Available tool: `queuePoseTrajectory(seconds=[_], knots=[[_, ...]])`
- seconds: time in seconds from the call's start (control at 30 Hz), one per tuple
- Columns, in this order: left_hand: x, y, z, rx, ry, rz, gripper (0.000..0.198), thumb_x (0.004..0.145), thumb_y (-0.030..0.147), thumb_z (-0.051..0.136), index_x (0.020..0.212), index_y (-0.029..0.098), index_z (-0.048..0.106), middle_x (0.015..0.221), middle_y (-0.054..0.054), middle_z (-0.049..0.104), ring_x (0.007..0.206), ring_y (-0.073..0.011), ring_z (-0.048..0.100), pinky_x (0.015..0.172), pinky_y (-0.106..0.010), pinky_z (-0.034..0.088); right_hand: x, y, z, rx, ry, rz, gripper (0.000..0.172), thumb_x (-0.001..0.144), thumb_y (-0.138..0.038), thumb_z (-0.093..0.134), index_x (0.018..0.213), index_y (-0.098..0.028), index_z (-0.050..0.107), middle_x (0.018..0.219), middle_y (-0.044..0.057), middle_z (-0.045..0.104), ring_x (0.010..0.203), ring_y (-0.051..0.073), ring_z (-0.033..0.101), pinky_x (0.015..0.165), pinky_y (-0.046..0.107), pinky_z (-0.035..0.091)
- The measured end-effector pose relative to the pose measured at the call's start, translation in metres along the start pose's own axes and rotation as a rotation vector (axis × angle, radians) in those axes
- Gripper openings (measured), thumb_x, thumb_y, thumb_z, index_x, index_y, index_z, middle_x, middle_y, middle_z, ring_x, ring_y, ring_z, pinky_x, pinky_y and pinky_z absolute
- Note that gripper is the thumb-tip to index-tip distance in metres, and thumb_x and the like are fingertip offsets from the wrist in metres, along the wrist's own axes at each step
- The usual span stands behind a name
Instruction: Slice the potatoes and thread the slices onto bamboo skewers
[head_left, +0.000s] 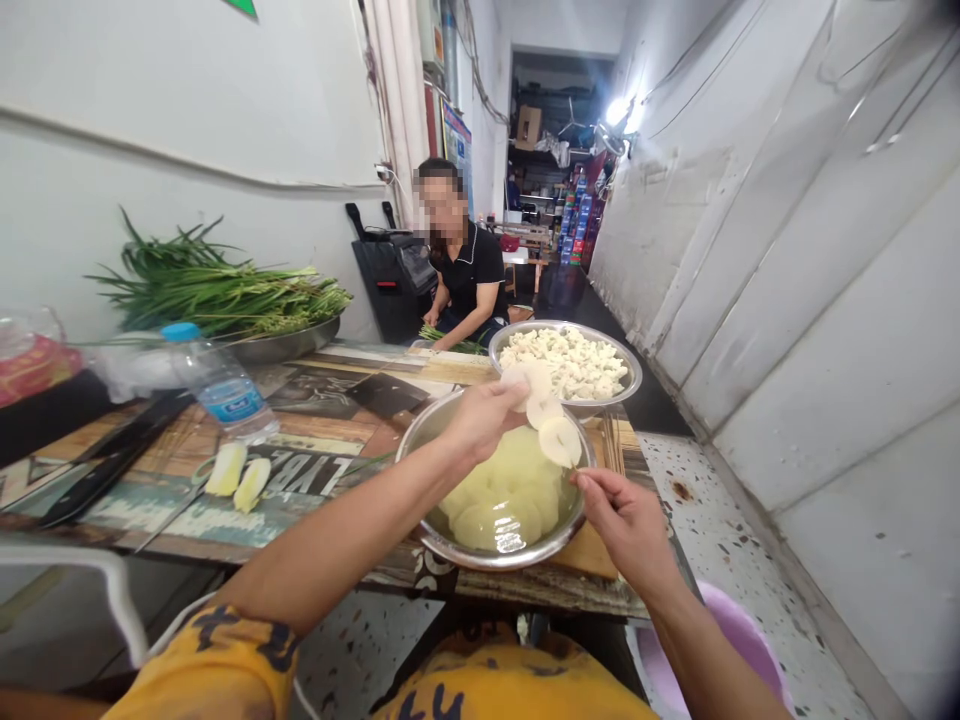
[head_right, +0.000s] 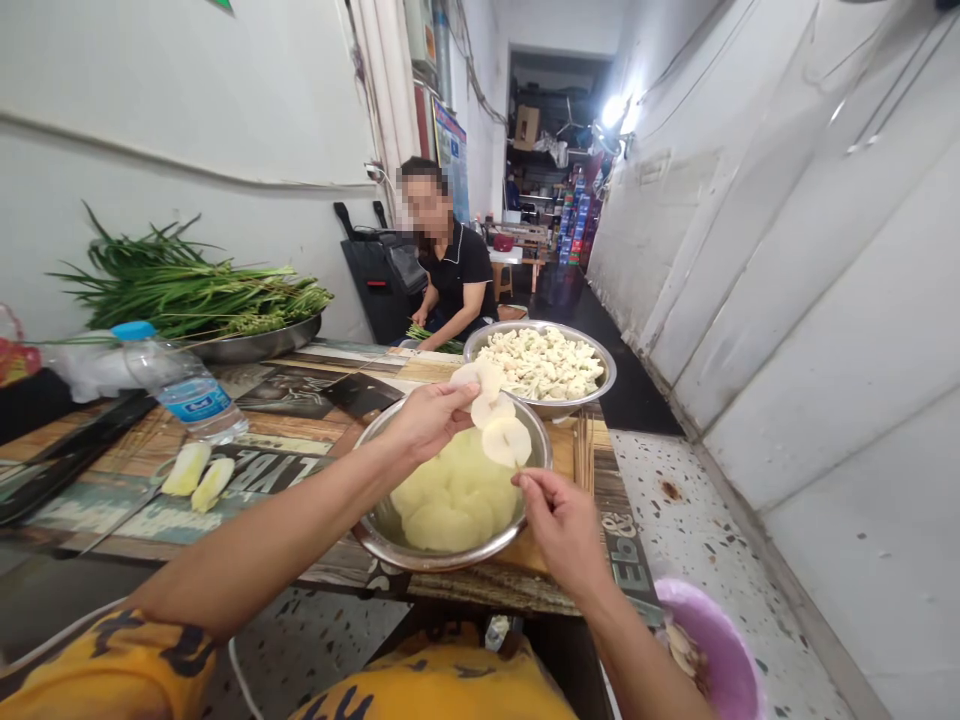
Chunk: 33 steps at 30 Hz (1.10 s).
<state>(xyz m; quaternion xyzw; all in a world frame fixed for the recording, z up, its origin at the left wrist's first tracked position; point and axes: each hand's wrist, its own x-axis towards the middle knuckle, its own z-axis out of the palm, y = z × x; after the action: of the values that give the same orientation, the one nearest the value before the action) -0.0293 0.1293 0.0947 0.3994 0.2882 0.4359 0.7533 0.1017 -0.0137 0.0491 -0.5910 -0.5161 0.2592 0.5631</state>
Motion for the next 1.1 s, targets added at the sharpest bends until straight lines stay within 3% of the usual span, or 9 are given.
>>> queuePoseTrajectory(seconds=[0.1, 0.23, 0.43, 0.7, 1.1], knots=[[0.005, 0.0, -0.008, 0.01, 0.033, -0.038, 0.011, 0.072, 0.013, 0.064, 0.08, 0.006, 0.065, 0.075, -0.012, 0.069, 0.065, -0.0172, 0.066, 0.068, -0.031, 0.053, 0.002, 0.009, 0.003, -0.433, 0.087, -0.297, 0.022, 0.084, -0.031, 0.049, 0.091, -0.019, 0.067, 0.083, 0.006, 0.069, 0.072, 0.018, 0.062, 0.066, 0.027, 0.047], [0.009, 0.002, -0.017, 0.05, 0.074, -0.061, 0.01, 0.074, 0.013, 0.061, 0.081, 0.007, 0.064, 0.071, -0.01, 0.069, 0.062, -0.0157, 0.065, 0.064, -0.027, 0.053, 0.004, 0.018, 0.009, -0.684, 0.074, -0.435, 0.024, 0.088, -0.027, 0.044, 0.093, -0.02, 0.066, 0.082, 0.006, 0.071, 0.068, 0.016, 0.064, 0.064, 0.024, 0.046], [0.013, 0.001, -0.025, 0.061, 0.027, -0.152, 0.015, 0.075, 0.014, 0.059, 0.09, 0.009, 0.062, 0.075, -0.009, 0.069, 0.066, -0.0166, 0.066, 0.066, -0.03, 0.055, 0.005, 0.017, 0.012, -0.753, 0.095, -0.447, 0.025, 0.089, -0.025, 0.042, 0.088, -0.018, 0.066, 0.076, 0.005, 0.07, 0.064, 0.015, 0.063, 0.059, 0.022, 0.042], [0.016, -0.003, -0.03, 0.122, 0.013, -0.133, 0.014, 0.074, 0.01, 0.061, 0.087, 0.008, 0.063, 0.077, -0.009, 0.069, 0.067, -0.0149, 0.066, 0.065, -0.025, 0.054, 0.007, 0.016, 0.015, -0.81, 0.087, -0.464, 0.028, 0.089, -0.025, 0.04, 0.087, -0.017, 0.066, 0.069, 0.005, 0.068, 0.06, 0.014, 0.06, 0.055, 0.022, 0.036], [0.016, -0.006, -0.031, 0.102, 0.007, -0.081, 0.017, 0.067, 0.012, 0.068, 0.084, 0.008, 0.066, 0.077, -0.011, 0.069, 0.066, -0.0153, 0.065, 0.064, -0.025, 0.053, 0.005, 0.016, 0.012, -0.767, 0.053, -0.432, 0.024, 0.087, -0.026, 0.043, 0.087, -0.021, 0.066, 0.074, 0.005, 0.07, 0.063, 0.016, 0.063, 0.058, 0.023, 0.042]])
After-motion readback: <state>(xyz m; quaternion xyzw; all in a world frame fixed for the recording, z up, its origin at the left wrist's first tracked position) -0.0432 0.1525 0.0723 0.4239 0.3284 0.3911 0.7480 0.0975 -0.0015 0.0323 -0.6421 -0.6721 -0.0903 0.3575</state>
